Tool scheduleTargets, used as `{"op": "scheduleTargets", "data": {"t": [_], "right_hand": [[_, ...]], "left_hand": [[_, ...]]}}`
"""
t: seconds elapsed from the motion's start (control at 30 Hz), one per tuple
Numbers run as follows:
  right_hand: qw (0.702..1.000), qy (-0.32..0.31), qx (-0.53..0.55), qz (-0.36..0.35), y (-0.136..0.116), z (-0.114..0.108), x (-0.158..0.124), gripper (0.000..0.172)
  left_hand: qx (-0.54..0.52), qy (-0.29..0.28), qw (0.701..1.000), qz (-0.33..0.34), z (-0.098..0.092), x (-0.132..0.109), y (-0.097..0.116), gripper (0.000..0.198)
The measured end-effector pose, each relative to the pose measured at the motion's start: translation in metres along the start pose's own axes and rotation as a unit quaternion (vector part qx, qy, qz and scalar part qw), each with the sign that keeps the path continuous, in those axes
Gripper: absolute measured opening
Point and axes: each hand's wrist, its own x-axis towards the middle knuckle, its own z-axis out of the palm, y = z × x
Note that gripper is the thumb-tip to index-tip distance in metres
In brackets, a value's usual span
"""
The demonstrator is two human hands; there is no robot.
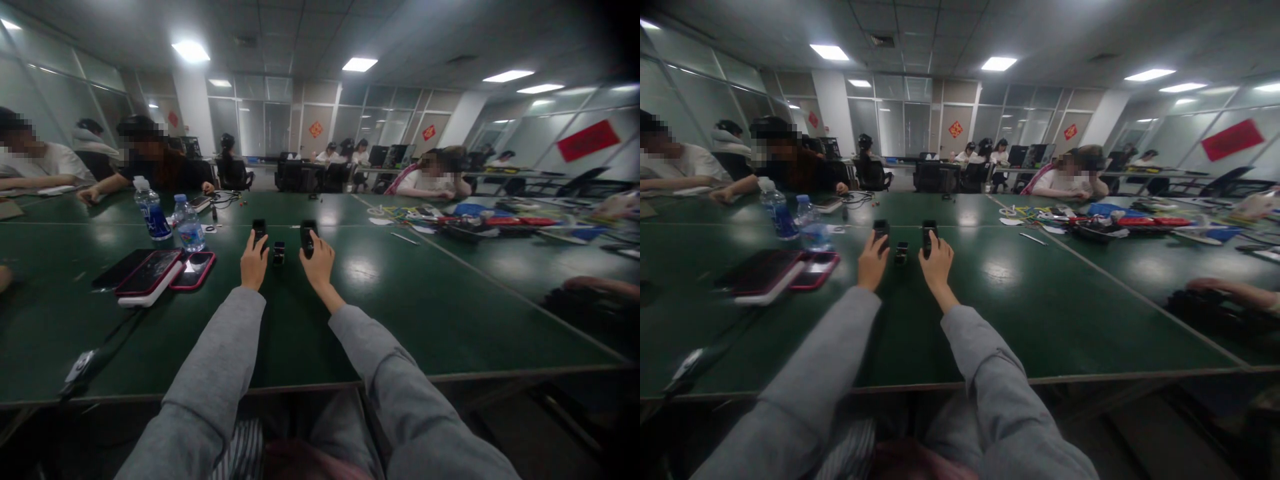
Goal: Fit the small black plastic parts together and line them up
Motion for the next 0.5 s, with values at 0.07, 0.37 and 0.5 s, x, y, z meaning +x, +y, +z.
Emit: {"op": "scheduleTargets", "data": {"t": [0.07, 0.37, 0.5], "right_hand": [[0.999, -0.029, -0.018, -0.038, -0.010, 0.006, -0.003, 0.056], [0.989, -0.128, -0.067, -0.007, -0.008, 0.028, -0.009, 0.059], [0.999, -0.020, 0.010, -0.044, -0.035, -0.017, -0.010, 0.036]], "left_hand": [[0.010, -0.013, 1.000, -0.017, 0.004, -0.001, -0.010, 0.042], [0.032, -0.122, 0.992, -0.014, 0.022, -0.005, -0.023, 0.042], [0.048, -0.108, 0.992, -0.033, 0.024, -0.005, -0.020, 0.042]]}}
